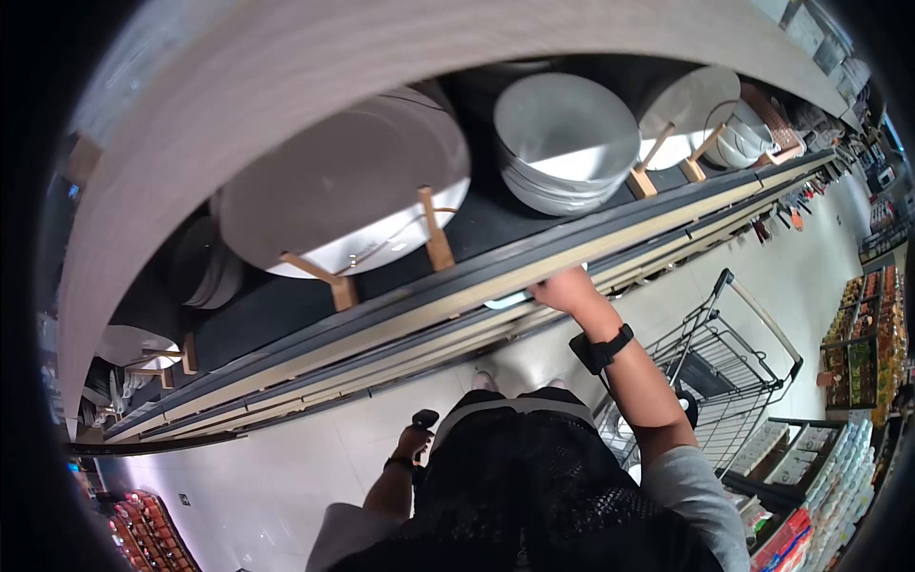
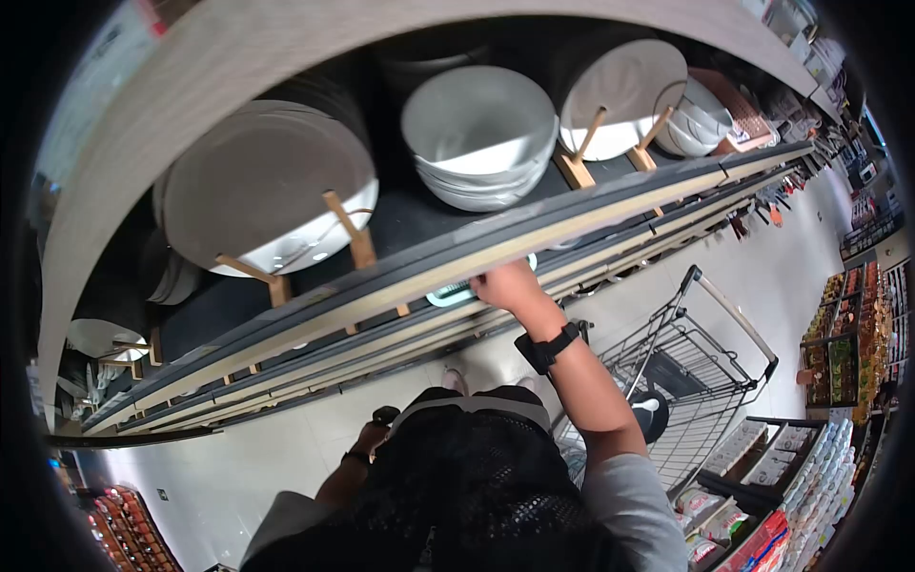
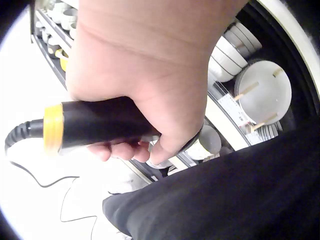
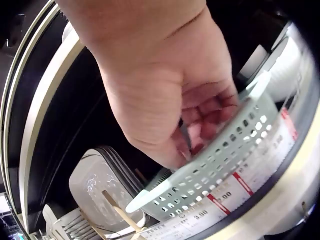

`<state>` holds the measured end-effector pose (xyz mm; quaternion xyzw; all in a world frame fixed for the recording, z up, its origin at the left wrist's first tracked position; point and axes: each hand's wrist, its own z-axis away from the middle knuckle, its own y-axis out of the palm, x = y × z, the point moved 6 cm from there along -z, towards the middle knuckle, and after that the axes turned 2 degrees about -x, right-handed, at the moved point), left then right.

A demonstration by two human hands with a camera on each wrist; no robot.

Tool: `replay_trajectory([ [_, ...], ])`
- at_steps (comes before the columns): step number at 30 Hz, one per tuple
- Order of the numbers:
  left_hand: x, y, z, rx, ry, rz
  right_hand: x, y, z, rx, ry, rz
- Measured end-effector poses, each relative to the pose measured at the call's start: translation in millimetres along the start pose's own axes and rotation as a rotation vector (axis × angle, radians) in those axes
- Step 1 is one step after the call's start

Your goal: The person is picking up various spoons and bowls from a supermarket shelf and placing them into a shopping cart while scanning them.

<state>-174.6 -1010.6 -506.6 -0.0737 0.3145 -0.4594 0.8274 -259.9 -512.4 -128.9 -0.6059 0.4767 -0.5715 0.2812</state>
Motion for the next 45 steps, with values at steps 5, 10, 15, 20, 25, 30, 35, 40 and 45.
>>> replay_trajectory([
  [5,3.1,-13.2,43.2,-0.079,-0.2,0.221,4.6,36.1,-25.0,0.223,0.072,0.188],
  [10,45.3,-1.4,35.7,-0.029,-0.268,0.316,14.0,33.6,-21.5,0.25,-0.002,0.194],
  [15,51.3,-1.8,37.4,-0.078,-0.223,0.343,19.8,33.5,-15.4,0.255,-0.086,0.204],
  [20,45.8,-10.0,36.9,-0.061,-0.215,0.305,21.8,28.9,-12.3,0.231,-0.088,0.195],
  [25,10.2,-21.5,16.2,-0.079,-0.146,0.209,17.8,21.3,-9.9,0.201,-0.027,0.167],
  [30,-39.0,-33.6,-7.1,0.004,0.04,0.126,25.7,-17.6,10.0,-0.012,-0.024,0.152],
  [35,-139.0,-27.2,-25.3,0.273,0.249,0.156,13.8,-63.4,56.6,-0.561,-0.011,-0.273],
  [40,-342.8,-32.8,96.7,0.467,0.637,-0.129,-41.7,-49.1,129.8,-0.702,0.364,-1.067],
  [45,-427.2,26.7,123.4,0.713,0.893,-0.171,-65.5,-78.5,184.3,-0.777,0.549,-1.165],
])
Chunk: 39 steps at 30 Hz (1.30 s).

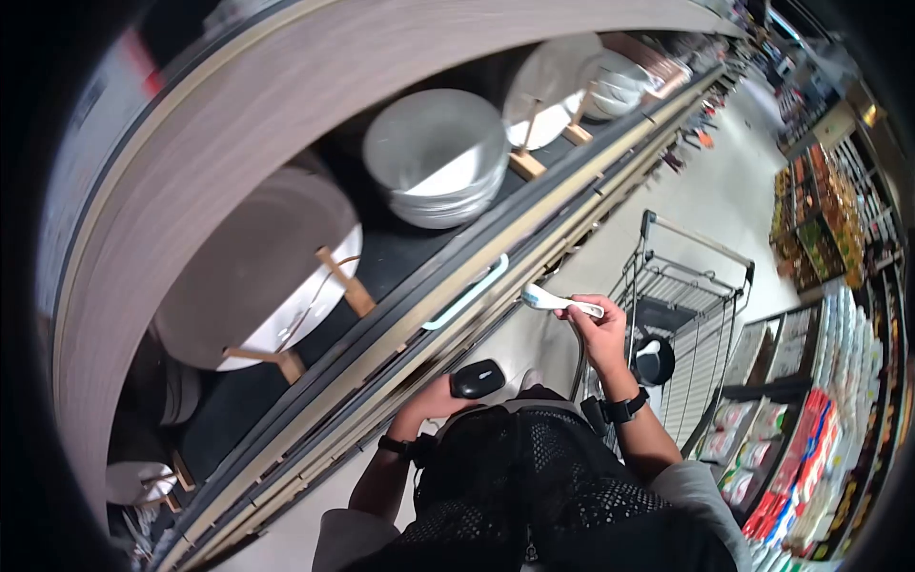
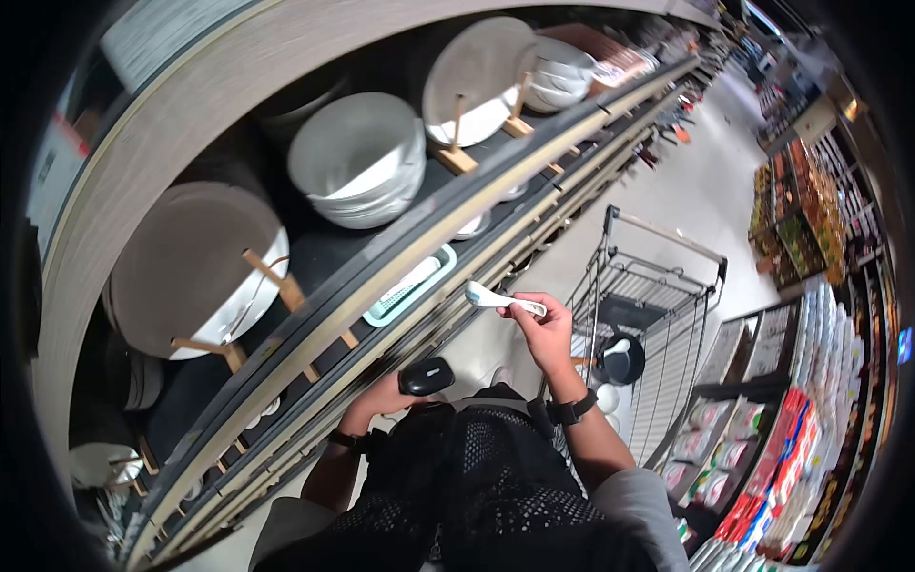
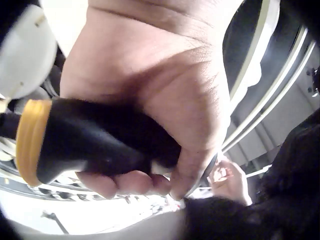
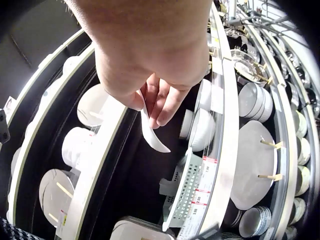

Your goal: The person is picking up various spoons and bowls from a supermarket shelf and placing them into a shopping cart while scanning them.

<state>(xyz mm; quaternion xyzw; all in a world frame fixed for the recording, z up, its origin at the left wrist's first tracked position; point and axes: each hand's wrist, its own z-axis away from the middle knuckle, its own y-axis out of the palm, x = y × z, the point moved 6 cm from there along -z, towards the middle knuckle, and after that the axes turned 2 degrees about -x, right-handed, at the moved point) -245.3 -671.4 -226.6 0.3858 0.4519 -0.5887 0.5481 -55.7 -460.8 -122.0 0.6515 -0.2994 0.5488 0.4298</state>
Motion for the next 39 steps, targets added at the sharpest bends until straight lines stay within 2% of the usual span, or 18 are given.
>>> replay_trajectory([
  [1,-19.9,3.4,-10.8,0.04,-0.031,0.118,3.6,-10.8,-1.2,-0.009,-0.001,-0.02],
  [2,-56.4,6.4,-18.8,0.011,0.041,0.147,7.5,-21.1,-2.3,-0.017,-0.002,-0.041],
  [5,-96.9,13.0,-48.9,0.033,0.12,0.169,21.2,-42.1,-4.1,-0.058,-0.044,-0.099],
  [6,-124.0,18.4,-56.7,-0.045,0.143,0.277,26.2,-48.5,-5.5,-0.057,-0.06,-0.119],
  [8,-149.8,25.2,-73.2,-0.144,0.172,0.327,30.5,-59.7,-5.9,-0.093,-0.073,-0.165],
  [11,-174.5,37.2,-94.6,-0.148,0.151,0.204,25.5,-73.5,-13.3,-0.072,-0.023,-0.297],
  [14,-186.7,48.0,-109.9,-0.167,0.124,0.125,21.6,-89.0,-19.7,-0.095,-0.005,-0.323],
  [20,-190.6,67.8,-132.9,-0.105,0.06,0.153,36.9,-110.9,-27.8,-0.105,-0.054,-0.376],
  [22,-202.2,70.6,-137.2,-0.121,0.187,0.042,39.3,-116.9,-31.8,-0.099,-0.043,-0.379],
  [23,-195.3,70.4,-139.7,-0.109,0.101,0.033,39.5,-119.1,-33.6,-0.095,-0.028,-0.4],
  [24,-197.6,72.5,-140.2,-0.111,0.092,0.03,38.4,-121.2,-35.3,-0.091,-0.012,-0.42],
  [26,-212.0,72.9,-139.0,-0.17,0.19,-0.065,38.1,-122.8,-39.8,-0.076,-0.016,-0.447],
  [29,-209.5,74.1,-141.5,-0.201,0.214,-0.097,44.9,-119.3,-46.7,-0.022,-0.024,-0.427],
  [30,-209.5,74.0,-142.0,-0.206,0.207,-0.1,44.8,-119.8,-49.4,-0.019,-0.017,-0.432],
  [32,-203.2,73.9,-143.4,-0.187,0.064,-0.135,46.2,-118.5,-53.8,0.033,-0.025,-0.403],
  [39,-214.6,79.6,-147.7,-0.275,0.065,-0.094,42.0,-127.6,-65.5,0.067,0.008,-0.408],
])
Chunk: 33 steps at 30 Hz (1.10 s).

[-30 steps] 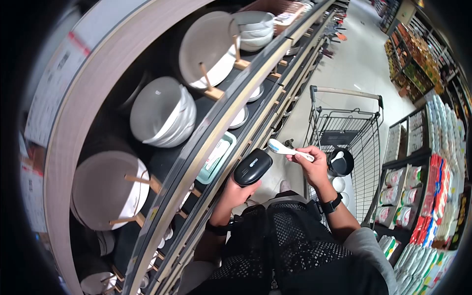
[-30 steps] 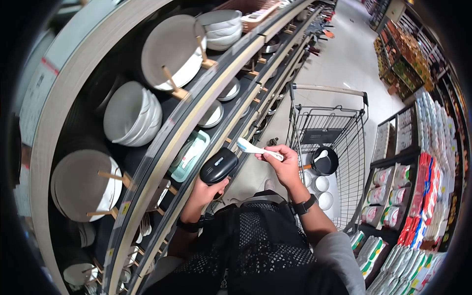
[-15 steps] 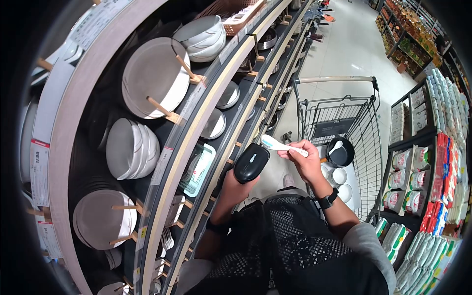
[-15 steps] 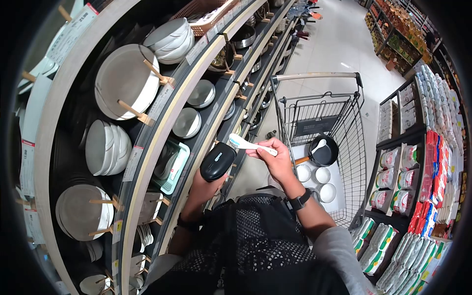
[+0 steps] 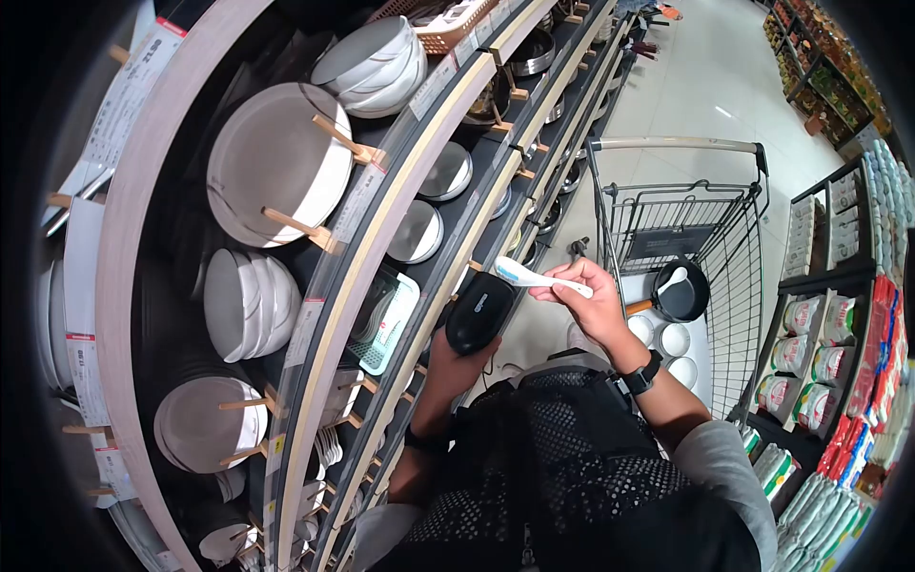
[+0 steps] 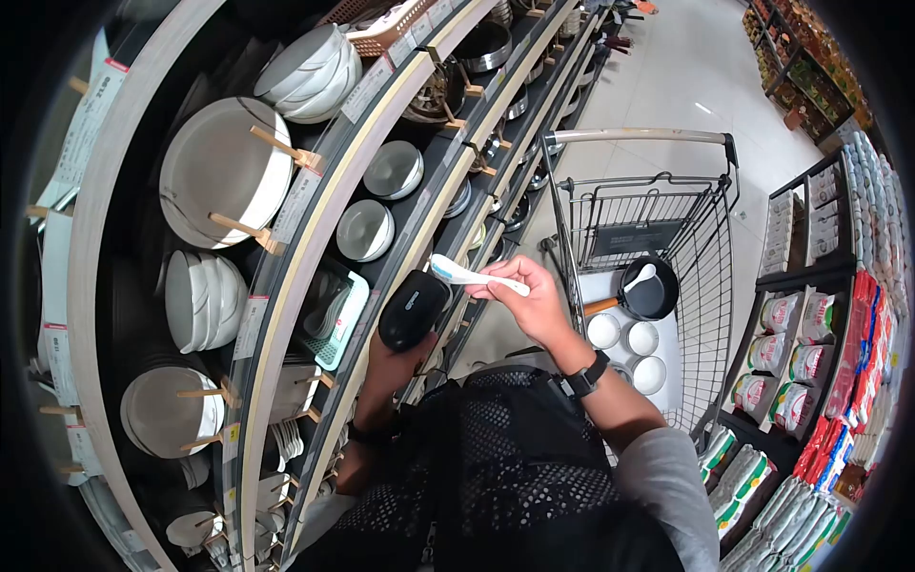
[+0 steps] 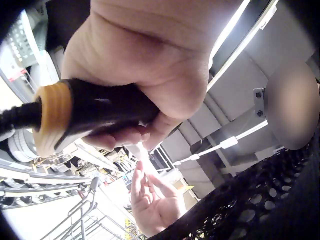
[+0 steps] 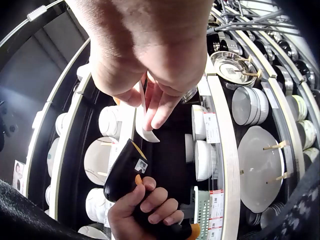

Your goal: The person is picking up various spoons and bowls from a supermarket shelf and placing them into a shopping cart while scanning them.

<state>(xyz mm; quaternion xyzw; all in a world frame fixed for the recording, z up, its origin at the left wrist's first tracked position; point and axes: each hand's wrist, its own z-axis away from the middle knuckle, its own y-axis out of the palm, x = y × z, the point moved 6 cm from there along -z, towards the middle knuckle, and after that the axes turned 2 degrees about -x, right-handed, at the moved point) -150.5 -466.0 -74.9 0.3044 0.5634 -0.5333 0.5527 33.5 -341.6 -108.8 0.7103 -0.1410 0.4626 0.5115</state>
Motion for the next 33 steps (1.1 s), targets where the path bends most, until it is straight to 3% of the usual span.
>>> replay_trajectory([
  [3,8.7,6.1,-6.4,0.01,-0.012,-0.027,0.9,-7.7,-2.1,-0.014,-0.01,-0.071],
  [5,18.2,5.9,-12.2,-0.029,0.085,-0.049,1.3,-11.6,-6.5,-0.007,0.01,-0.152],
  [6,24.7,5.0,-16.8,-0.046,0.03,-0.145,5.3,-14.5,-9.6,0.011,0.011,-0.142],
  [7,23.6,11.0,-25.2,-0.038,-0.067,-0.02,7.5,-21.6,-11.7,0.001,0.053,-0.109],
  [9,10.6,25.6,-34.6,0.019,-0.107,0.052,9.0,-37.9,-14.1,-0.013,0.078,-0.141],
  [10,6.4,31.5,-37.7,0.028,-0.225,0.008,11.8,-47.9,-12.0,-0.039,0.069,-0.14],
  [14,-0.7,59.7,-56.9,0.118,-0.103,-0.07,20.4,-77.6,-1.6,-0.088,0.064,-0.17],
  [21,-1.2,112.2,-75.1,0.194,-0.189,0.018,27.2,-132.6,27.2,-0.195,0.04,-0.276],
  [25,22.5,135.2,-93.5,0.273,-0.172,-0.036,17.4,-200.2,52.7,-0.416,-0.063,-0.449],
  [30,75.8,162.5,-108.7,0.244,-0.294,0.013,13.5,-307.7,87.0,-0.871,-0.141,-0.17],
  [31,87.5,168.0,-109.4,0.253,-0.315,0.014,11.8,-327.0,90.2,-0.955,-0.141,-0.052],
  [33,117.7,171.0,-108.0,0.251,-0.374,-0.015,-0.5,-372.6,95.8,-1.0,-0.141,0.441],
])
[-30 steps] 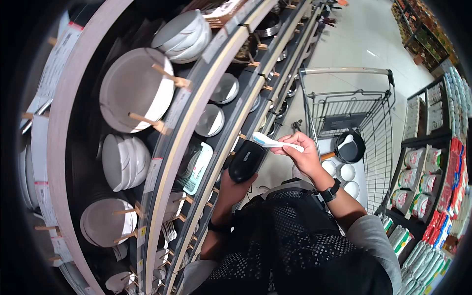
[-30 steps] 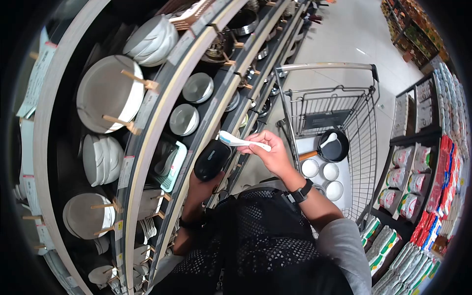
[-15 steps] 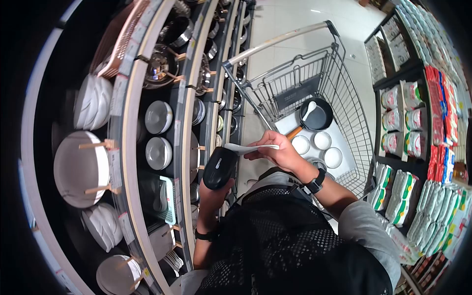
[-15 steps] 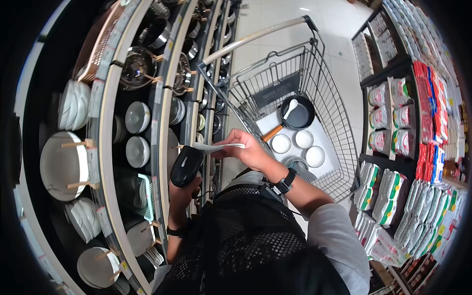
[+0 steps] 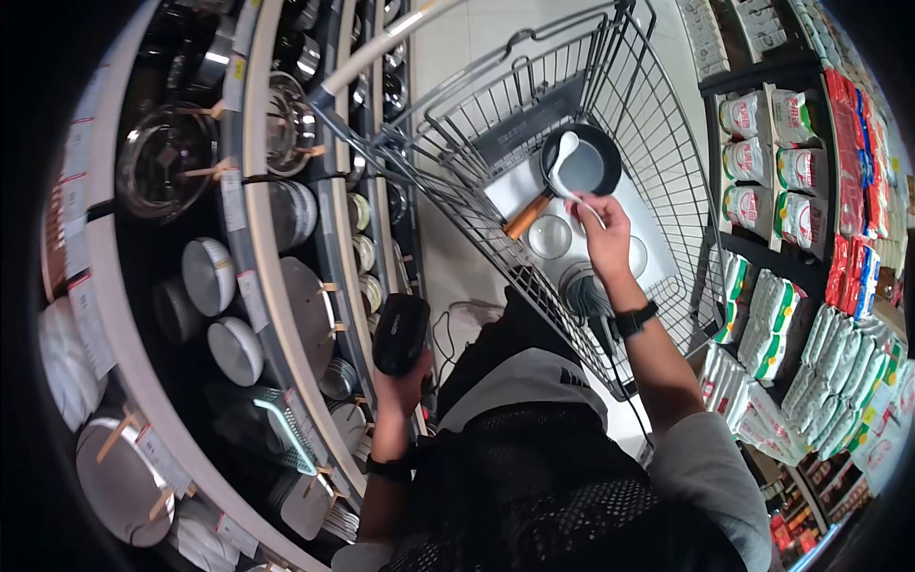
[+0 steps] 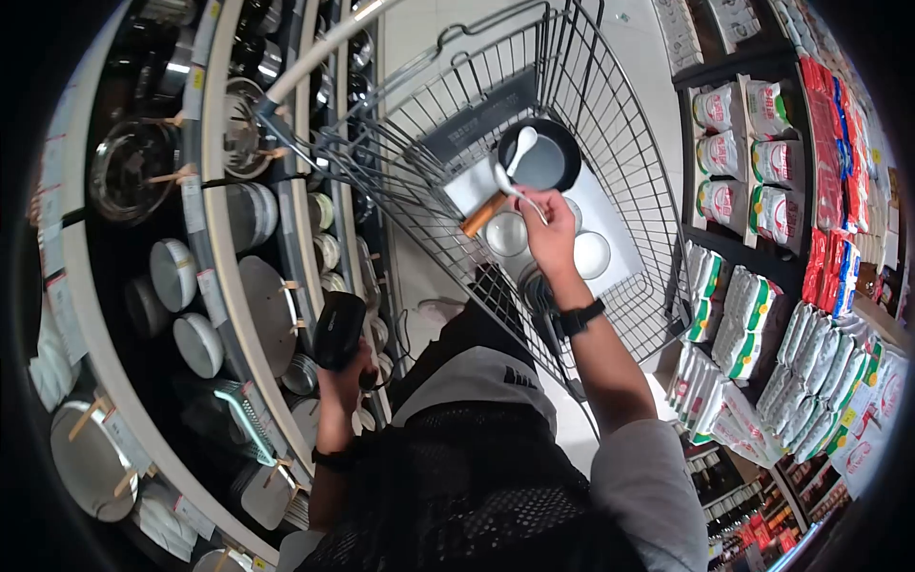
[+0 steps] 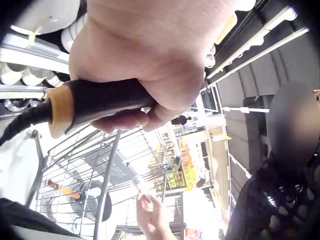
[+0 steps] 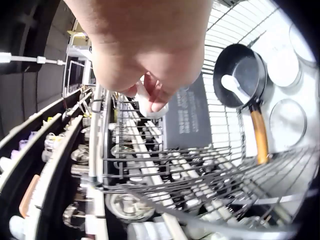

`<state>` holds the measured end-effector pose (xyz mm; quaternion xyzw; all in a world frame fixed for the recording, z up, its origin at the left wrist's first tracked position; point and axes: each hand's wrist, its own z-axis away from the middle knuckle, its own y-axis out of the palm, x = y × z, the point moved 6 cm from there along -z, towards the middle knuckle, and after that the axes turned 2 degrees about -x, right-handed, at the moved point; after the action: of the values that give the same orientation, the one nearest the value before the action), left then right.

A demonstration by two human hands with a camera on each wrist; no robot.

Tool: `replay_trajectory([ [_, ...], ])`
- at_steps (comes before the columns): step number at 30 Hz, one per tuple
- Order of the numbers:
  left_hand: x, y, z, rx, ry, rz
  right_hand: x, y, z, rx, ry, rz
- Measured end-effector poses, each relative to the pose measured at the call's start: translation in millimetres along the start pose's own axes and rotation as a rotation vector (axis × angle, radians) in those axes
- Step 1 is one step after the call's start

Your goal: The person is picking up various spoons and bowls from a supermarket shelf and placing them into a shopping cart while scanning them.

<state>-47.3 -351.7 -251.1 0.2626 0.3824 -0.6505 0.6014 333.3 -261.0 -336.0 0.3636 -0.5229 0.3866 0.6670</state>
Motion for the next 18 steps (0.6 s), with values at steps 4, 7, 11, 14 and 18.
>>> replay_trajectory([
  [4,37.8,-4.8,-13.5,-0.033,-0.041,-0.09,-68.8,-18.8,-54.1,-0.124,-0.269,0.483],
  [7,77.5,-12.8,-13.8,-0.011,-0.123,-0.032,-103.2,-24.1,-91.2,-0.132,-0.233,0.788],
  [11,124.0,-34.8,3.0,-0.107,-0.248,-0.086,-140.8,-23.1,-126.9,-0.17,-0.329,0.802],
  [14,144.9,-49.4,14.9,-0.156,-0.317,-0.167,-171.0,-21.4,-149.5,-0.146,-0.403,0.991],
  [18,147.5,-49.1,23.8,-0.19,-0.461,-0.12,-199.7,-17.1,-155.6,-0.087,-0.356,1.106],
])
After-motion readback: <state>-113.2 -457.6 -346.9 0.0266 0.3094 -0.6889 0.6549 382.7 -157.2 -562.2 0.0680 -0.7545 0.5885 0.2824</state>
